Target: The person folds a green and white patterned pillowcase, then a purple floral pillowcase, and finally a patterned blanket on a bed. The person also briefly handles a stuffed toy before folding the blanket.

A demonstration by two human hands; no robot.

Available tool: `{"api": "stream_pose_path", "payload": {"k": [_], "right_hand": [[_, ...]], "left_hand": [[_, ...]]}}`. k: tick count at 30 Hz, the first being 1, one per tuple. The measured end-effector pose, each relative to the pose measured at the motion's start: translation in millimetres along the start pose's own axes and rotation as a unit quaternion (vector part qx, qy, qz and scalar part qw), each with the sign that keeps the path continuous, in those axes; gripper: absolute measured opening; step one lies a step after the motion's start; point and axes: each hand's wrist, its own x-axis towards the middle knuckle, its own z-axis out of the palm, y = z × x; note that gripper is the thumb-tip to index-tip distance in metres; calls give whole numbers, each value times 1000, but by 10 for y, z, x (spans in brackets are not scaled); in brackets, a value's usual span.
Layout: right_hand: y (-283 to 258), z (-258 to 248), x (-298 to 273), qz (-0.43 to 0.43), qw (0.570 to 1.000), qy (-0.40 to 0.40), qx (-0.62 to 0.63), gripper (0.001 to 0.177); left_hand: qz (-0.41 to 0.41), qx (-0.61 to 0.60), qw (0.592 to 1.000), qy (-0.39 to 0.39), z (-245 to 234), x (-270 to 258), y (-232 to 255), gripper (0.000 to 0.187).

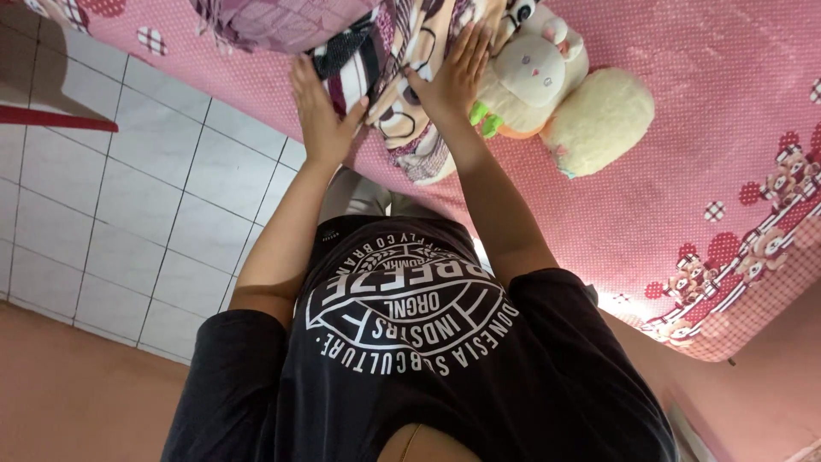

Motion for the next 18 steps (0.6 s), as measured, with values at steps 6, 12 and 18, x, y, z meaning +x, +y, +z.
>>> {"api": "stream_pose_path", "payload": {"k": [6,12,18], "right_hand": [[77,310,29,-11,988,151,14,165],[4,167,-119,23,989,148,16,165],[-31,102,-80,3,994,99,-47,141]], "left_hand": [[-179,-156,971,34,83,407,-329,137],[-258,-274,924,-59,142,791,-272,143],[-212,-292,928,-93,279,718,-201,124]]}}
